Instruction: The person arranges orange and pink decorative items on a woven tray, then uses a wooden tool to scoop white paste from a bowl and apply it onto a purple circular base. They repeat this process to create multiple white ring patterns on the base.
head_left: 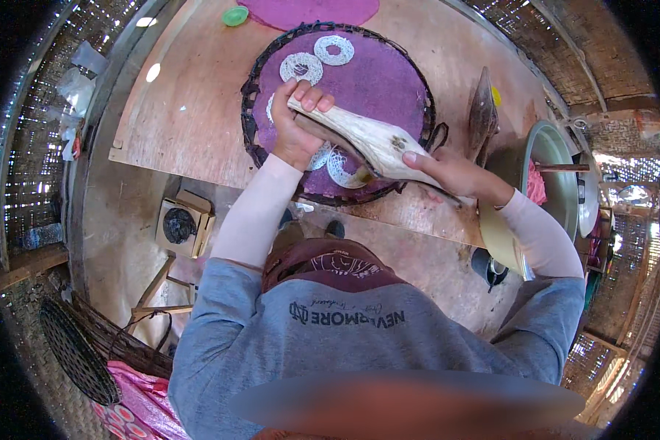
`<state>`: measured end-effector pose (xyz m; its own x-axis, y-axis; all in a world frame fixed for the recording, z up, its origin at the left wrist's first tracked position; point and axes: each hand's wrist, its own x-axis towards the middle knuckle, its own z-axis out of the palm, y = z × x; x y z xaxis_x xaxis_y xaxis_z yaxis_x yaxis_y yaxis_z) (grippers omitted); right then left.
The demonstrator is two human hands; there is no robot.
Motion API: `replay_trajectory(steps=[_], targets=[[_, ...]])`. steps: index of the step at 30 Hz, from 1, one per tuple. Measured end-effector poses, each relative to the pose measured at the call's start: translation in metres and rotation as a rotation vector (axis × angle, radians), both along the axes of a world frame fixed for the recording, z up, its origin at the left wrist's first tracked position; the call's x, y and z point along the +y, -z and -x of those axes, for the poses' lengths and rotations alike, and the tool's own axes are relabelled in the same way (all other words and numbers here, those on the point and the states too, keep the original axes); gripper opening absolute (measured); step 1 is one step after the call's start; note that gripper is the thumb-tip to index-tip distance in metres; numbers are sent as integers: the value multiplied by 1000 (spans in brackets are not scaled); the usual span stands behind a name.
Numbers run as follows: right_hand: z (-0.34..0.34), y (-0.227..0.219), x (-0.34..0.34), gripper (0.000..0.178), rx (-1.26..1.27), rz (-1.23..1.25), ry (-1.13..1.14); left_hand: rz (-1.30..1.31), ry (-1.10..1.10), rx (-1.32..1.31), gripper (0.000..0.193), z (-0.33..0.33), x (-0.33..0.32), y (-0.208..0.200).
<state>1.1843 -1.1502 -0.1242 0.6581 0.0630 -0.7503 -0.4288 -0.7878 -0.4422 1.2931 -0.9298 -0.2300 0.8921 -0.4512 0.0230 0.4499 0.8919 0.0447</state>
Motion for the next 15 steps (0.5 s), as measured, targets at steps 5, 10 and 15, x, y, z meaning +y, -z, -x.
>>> replay_trajectory(steps=[5,10,15], targets=[[-7,0,7,95,-159,229,-67,2,10,-231,30,-15,7,-3],[-6,19,30,92,-279,125,-59,-9,29,-296,31,-23,34,-9],[-2,7,34,86,-125,50,-70,-79,8,-153,32,-1,41,-2]])
